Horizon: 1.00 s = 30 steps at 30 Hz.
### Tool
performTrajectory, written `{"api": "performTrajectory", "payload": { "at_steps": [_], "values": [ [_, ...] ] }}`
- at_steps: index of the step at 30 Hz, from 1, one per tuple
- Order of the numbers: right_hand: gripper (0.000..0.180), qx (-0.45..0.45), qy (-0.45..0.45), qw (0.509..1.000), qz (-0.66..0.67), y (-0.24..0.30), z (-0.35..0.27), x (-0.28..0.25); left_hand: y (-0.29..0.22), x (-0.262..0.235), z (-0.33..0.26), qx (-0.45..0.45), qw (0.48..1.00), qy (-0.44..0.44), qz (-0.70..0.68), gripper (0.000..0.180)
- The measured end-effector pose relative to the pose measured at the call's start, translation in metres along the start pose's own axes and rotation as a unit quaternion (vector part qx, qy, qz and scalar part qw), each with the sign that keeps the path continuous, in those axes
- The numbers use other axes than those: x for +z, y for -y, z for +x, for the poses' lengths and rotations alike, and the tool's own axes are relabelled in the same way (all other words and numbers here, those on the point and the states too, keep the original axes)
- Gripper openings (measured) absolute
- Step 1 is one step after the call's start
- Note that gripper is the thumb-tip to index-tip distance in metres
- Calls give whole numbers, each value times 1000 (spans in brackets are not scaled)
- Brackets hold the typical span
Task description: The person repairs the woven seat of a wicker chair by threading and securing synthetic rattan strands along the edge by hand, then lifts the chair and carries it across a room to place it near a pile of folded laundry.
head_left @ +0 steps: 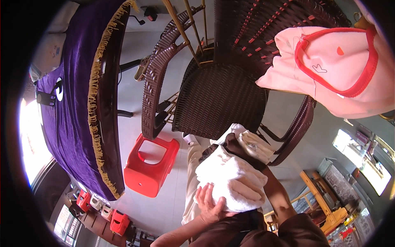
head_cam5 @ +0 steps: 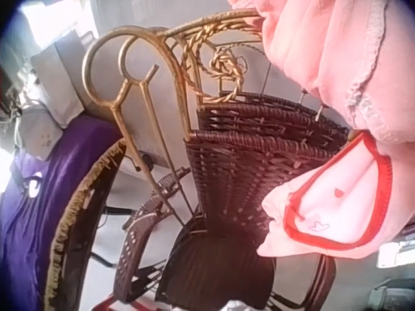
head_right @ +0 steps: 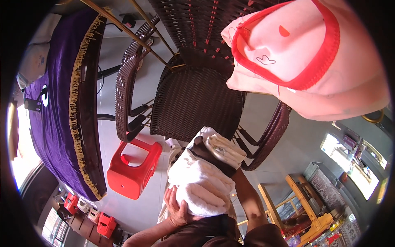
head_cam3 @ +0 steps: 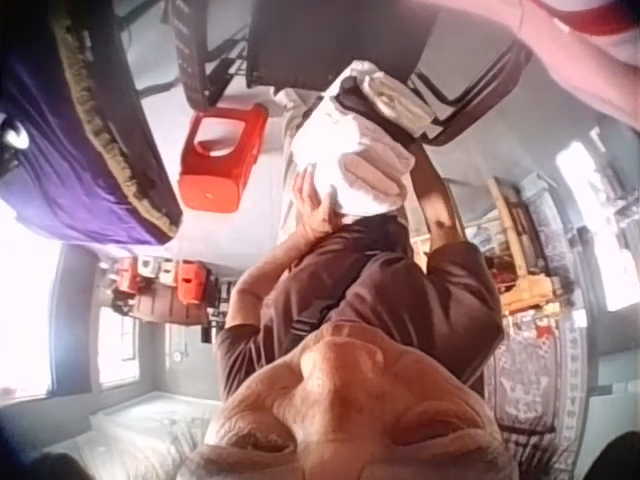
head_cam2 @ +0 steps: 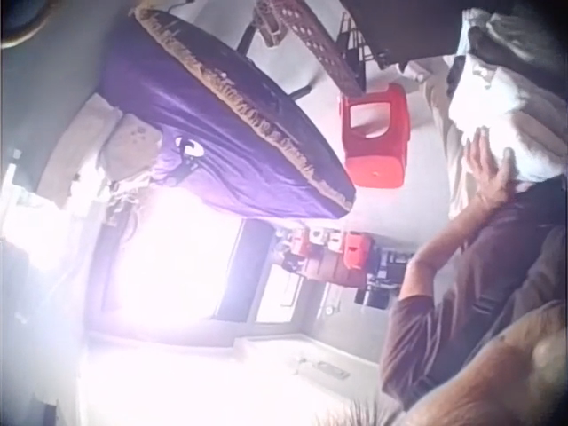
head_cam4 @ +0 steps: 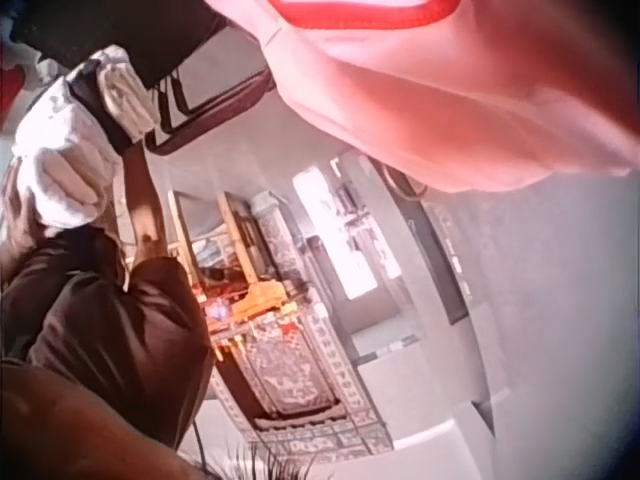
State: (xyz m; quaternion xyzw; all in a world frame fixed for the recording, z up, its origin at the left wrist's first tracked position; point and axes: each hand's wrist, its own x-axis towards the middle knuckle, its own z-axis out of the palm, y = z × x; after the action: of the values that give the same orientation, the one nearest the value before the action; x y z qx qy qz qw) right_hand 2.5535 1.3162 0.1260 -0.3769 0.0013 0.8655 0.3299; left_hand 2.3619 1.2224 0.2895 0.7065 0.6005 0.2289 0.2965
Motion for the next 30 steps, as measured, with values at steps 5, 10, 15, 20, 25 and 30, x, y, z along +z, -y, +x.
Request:
{"api": "performTrajectory", "payload": {
  "at_steps": [5, 10, 15, 20, 25, 30],
  "values": [
    [48, 8, 18, 1000, -8, -5, -2, 14, 8, -3, -27, -2, 1000, 11, -2, 68],
    [48, 9, 36, 999, -25, -8, 2, 31, 2, -14, -30, -3, 1000, 13, 20, 71],
    [49, 9, 50, 997, -50, -7, -2, 49, 8, -28, -32, -31, 999, -1, 23, 90],
    [49, 5, 64, 994, -86, -5, -21, 75, 15, -75, -11, -91, 991, -46, -84, 99],
    [50, -11, 101, 979, -177, 7, -40, 129, 37, -131, -12, -269, 940, -120, -170, 82],
    [51, -88, 123, 895, -420, 33, -51, 208, 43, -180, 50, -130, 923, -87, 352, 43]
  ]
}}
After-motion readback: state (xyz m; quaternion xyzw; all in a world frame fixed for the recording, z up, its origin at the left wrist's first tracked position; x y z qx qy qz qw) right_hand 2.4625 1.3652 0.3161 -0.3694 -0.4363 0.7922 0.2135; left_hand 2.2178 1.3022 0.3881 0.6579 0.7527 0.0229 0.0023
